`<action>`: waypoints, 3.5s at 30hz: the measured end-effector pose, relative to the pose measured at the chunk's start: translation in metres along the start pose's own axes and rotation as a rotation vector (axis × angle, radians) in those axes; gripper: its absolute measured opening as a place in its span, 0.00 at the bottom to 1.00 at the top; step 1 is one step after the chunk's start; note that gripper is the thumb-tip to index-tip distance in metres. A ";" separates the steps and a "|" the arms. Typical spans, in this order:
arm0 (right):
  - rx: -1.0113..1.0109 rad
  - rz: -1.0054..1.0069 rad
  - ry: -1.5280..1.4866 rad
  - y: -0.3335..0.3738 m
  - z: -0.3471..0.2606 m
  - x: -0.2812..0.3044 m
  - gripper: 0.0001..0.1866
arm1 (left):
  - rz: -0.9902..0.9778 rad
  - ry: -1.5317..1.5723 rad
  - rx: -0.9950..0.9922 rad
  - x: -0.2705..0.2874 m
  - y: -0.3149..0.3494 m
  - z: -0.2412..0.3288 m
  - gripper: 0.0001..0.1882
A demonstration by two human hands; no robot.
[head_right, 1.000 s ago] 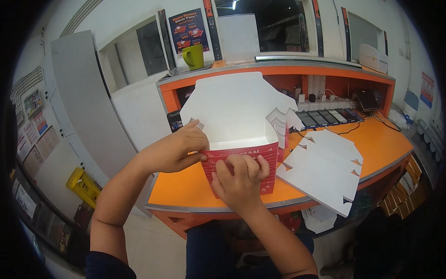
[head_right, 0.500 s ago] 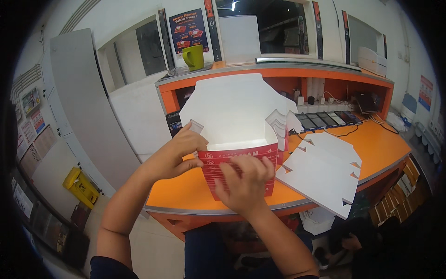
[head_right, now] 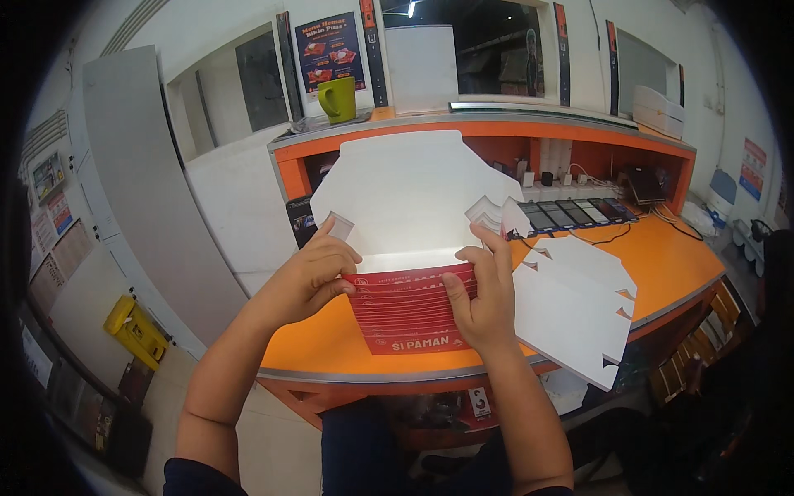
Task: The person assembles red and white branded food boxes by folding the flaps and stacking them on an orange counter. The person repeatedly picks up flat box pieces, folds them into shape, and places them into a growing stack.
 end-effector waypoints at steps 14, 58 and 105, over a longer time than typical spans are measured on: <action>-0.443 -0.663 0.357 0.047 0.095 0.093 0.38 | 0.162 -0.050 0.055 0.010 0.018 0.006 0.09; 0.028 0.072 0.009 -0.064 -0.064 0.117 0.06 | 0.520 0.519 0.390 -0.055 0.068 0.012 0.57; 0.171 -0.462 0.149 -0.052 -0.035 0.047 0.14 | 0.233 0.155 0.097 0.032 0.042 -0.016 0.17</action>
Point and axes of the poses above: each hand's wrist, its own y-axis away from the middle knuckle, its own x-axis out of the back of the hand, z = x × y, the point moved 5 cm from there along -y, towards the middle knuckle, and after that the axes turned 10 degrees about -z, right-handed, at the moved point
